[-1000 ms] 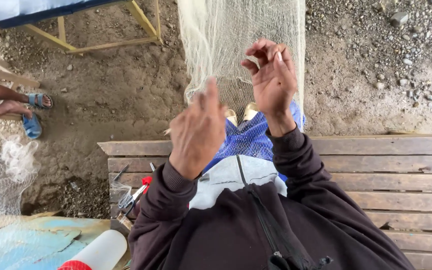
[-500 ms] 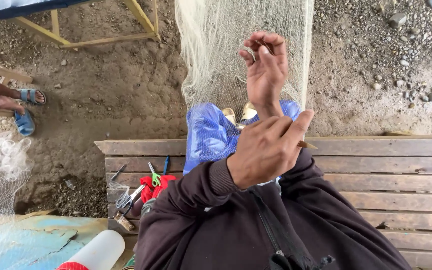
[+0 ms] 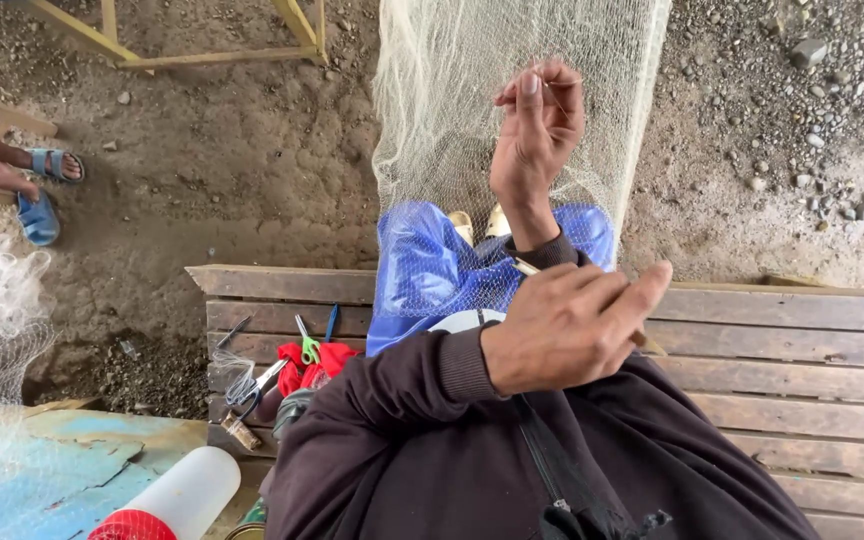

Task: Weaving or repairing a fishing net using a wooden shuttle and thread

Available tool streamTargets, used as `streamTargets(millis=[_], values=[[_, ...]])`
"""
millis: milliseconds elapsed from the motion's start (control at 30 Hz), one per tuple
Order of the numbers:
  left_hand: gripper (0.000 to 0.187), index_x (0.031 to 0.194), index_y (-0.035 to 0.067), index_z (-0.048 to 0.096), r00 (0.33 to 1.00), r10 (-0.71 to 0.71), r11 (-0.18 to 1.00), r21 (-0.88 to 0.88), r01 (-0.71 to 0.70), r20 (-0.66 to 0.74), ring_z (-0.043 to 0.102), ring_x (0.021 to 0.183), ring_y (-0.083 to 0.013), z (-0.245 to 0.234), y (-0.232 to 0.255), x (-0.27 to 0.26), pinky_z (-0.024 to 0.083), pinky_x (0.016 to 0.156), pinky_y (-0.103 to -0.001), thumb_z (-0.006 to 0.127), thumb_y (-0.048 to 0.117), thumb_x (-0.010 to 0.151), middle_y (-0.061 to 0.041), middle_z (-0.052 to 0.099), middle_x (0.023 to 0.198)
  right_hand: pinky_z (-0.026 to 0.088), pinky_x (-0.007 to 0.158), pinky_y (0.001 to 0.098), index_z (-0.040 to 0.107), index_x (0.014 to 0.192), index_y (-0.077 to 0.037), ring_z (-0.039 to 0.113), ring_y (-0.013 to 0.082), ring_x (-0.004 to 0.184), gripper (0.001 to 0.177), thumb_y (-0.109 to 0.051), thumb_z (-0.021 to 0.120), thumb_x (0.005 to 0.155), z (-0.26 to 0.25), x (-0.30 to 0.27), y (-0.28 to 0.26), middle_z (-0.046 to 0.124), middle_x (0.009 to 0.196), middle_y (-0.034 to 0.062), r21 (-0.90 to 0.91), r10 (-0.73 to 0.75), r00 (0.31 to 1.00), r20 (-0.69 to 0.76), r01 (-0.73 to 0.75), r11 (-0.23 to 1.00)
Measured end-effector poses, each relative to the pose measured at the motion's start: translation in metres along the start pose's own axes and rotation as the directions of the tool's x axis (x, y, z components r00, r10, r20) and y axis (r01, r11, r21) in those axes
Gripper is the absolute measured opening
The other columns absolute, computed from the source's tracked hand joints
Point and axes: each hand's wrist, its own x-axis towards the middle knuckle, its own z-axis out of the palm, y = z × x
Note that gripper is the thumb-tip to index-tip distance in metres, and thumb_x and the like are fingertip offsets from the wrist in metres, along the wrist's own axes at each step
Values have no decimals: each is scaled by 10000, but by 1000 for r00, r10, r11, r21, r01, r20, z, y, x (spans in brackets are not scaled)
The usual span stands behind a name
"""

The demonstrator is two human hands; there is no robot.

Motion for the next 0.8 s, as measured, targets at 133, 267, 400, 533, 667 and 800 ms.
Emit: streamTargets(millis=[133,267,400,533,667,800], values=[[445,1243,-4,475,989,69,997,31,-66,-129,638,727,-202,2,2,0,497,641,-312,646,152,863,-54,651,898,454,675,256,520,976,-109,489,136,719,46,-134,543,945,2,-3,-8,525,848,30,-12,-43,999,18,43,999],[469,1326,17,418,988,127,992,-7,-128,-87,533,656,-172,13,3,-6,455,603,-322,611,173,928,-11,524,769,437,671,265,500,975,-112,489,152,749,18,-112,496,957,5,-9,-17,520,884,29,-24,-93,993,70,95,995],[502,1387,93,382,988,156,987,-26,-156,-21,453,610,-169,28,4,-16,407,556,-329,581,154,930,22,437,736,434,676,273,510,991,-120,502,150,755,54,-157,527,956,0,-14,-22,538,910,24,-16,-94,995,34,95,995],[390,1304,106,464,985,169,983,-72,-170,-30,462,585,-174,30,5,-18,399,529,-332,551,164,929,18,453,714,462,655,289,500,1006,-111,516,163,753,63,-137,529,957,-5,-14,-29,540,917,35,-23,-104,995,-5,104,994],[422,1345,102,413,983,182,979,-91,-182,-3,439,581,-159,33,4,-21,389,509,-327,551,165,951,21,444,710,467,639,277,492,989,-112,508,163,730,42,-131,515,960,-3,-15,-30,521,913,40,-24,-103,995,18,103,994],[460,1342,131,424,981,195,977,-89,-193,16,463,598,-164,35,3,-24,400,521,-330,586,169,914,26,464,733,477,609,277,503,1022,-105,511,170,697,54,-113,502,969,-4,-18,-28,513,916,49,3,-115,993,29,115,993]])
